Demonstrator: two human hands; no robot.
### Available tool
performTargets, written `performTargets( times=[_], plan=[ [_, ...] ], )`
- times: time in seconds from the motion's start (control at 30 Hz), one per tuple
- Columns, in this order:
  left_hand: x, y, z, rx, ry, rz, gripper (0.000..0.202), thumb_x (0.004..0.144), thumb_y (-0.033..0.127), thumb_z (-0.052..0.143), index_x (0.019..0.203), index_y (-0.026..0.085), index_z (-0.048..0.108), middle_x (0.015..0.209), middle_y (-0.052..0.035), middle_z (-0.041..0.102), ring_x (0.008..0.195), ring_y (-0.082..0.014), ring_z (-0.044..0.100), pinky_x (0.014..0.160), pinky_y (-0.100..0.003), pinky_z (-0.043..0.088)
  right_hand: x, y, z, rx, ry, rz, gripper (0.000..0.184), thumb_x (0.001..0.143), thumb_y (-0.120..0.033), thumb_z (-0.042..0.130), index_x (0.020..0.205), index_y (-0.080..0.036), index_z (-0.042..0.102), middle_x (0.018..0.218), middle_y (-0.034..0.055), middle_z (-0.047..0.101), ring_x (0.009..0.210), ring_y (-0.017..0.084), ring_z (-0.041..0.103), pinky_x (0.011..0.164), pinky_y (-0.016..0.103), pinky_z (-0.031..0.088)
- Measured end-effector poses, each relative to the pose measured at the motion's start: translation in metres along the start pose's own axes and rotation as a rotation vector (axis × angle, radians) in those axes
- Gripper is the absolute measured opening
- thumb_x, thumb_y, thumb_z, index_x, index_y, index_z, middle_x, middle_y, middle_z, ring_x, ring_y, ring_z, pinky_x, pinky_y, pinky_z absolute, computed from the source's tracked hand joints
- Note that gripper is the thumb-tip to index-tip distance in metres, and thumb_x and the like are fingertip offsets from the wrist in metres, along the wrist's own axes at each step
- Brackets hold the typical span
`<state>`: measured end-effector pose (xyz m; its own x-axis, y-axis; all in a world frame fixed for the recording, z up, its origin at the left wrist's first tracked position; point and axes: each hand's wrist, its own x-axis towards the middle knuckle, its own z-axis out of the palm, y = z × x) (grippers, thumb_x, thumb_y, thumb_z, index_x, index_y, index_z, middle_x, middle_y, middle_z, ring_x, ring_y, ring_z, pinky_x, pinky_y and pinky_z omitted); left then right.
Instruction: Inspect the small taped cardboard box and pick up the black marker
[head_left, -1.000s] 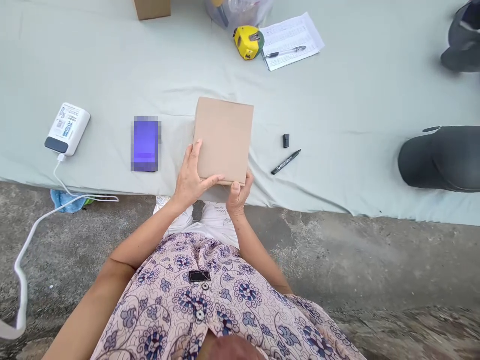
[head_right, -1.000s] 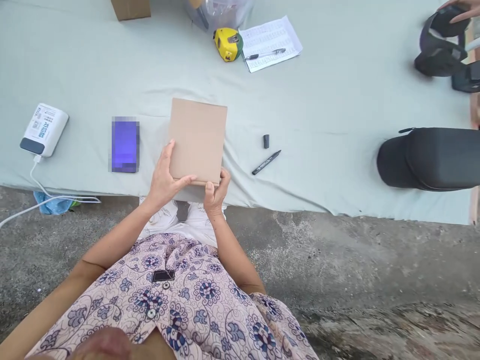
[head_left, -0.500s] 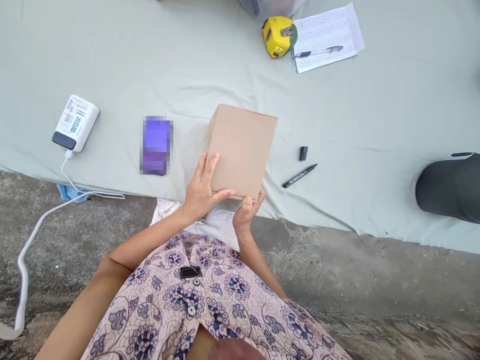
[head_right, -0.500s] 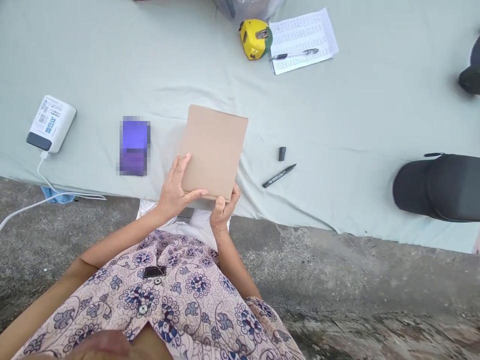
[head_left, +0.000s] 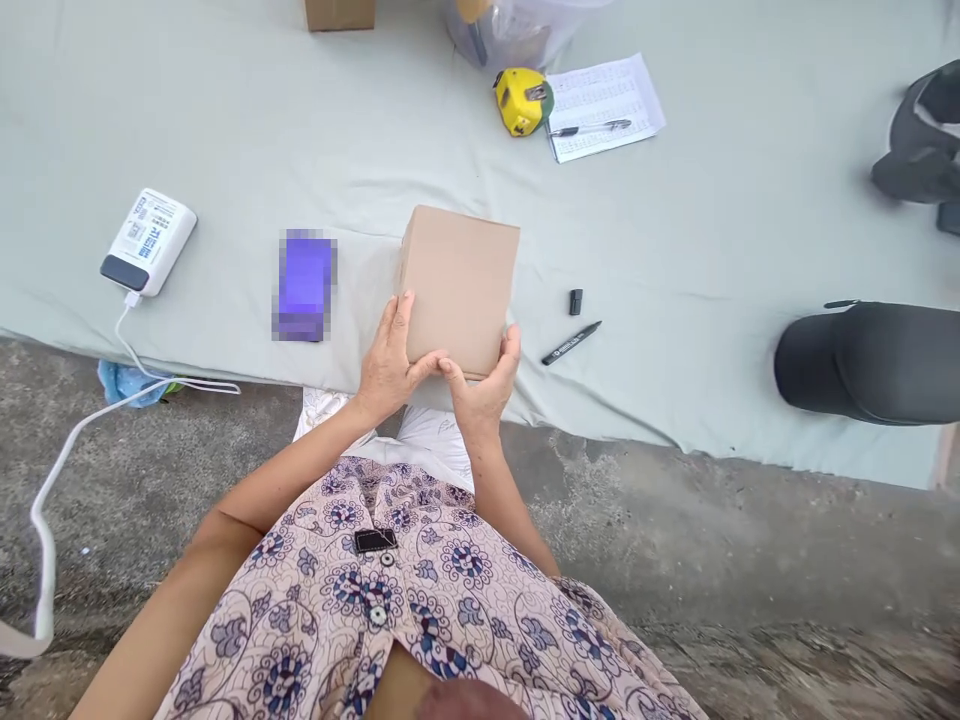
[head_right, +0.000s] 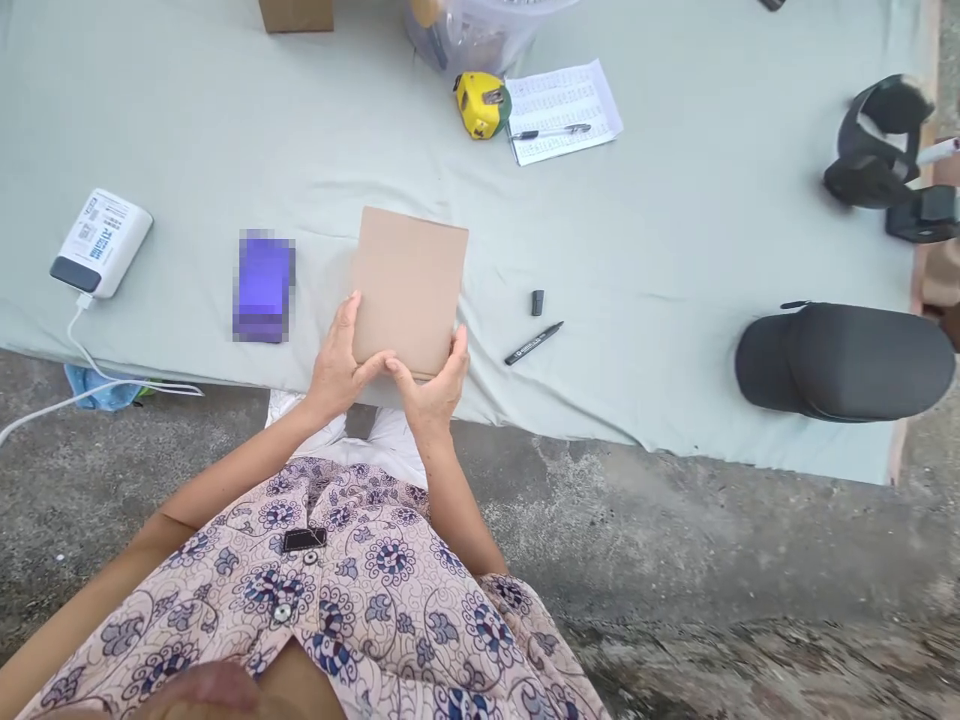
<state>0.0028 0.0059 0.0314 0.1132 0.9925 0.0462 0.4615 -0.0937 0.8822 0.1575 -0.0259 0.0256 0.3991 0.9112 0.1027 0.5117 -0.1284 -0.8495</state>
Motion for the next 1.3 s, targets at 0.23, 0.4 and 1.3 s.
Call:
performTargets(
  times=[0.23,0.4,1.3],
  plan=[
    [0.000,0.000,0.004,-0.016,0.083,0.012,0.087,0.092,0.064,0.055,0.161,0.024,0.020,0.167,-0.0170,0.032,0.157,-0.0309,0.029,0.127,-0.050,0.029,0.010,0.024,0.002,0.099,-0.037,-0.077,0.091,0.082,-0.070,0.063,0.154,-0.022,0.032,0.149,0.0186,0.050,0.141,0.032,0.051,0.115,0.054,0.045],
    [-0.001,0.004,0.003,-0.033,0.096,-0.027,0.093,0.090,0.063,0.059,0.162,0.023,0.015,0.169,-0.0173,0.027,0.158,-0.0304,0.027,0.127,-0.048,0.030,0.013,0.045,0.001,0.158,-0.052,-0.208,0.071,0.094,-0.070,0.036,0.144,-0.021,0.047,0.139,0.0174,0.058,0.134,0.030,0.055,0.112,0.053,0.046],
    [-0.002,0.006,0.002,-0.064,0.161,-0.168,0.098,0.083,0.057,0.072,0.159,0.020,0.024,0.167,-0.0184,0.031,0.156,-0.0327,0.031,0.128,-0.049,0.029,0.011,0.047,0.016,0.373,-0.036,-0.171,0.062,0.093,-0.062,0.039,0.137,-0.020,0.051,0.137,0.0160,0.058,0.130,0.027,0.056,0.112,0.049,0.046]
  ],
)
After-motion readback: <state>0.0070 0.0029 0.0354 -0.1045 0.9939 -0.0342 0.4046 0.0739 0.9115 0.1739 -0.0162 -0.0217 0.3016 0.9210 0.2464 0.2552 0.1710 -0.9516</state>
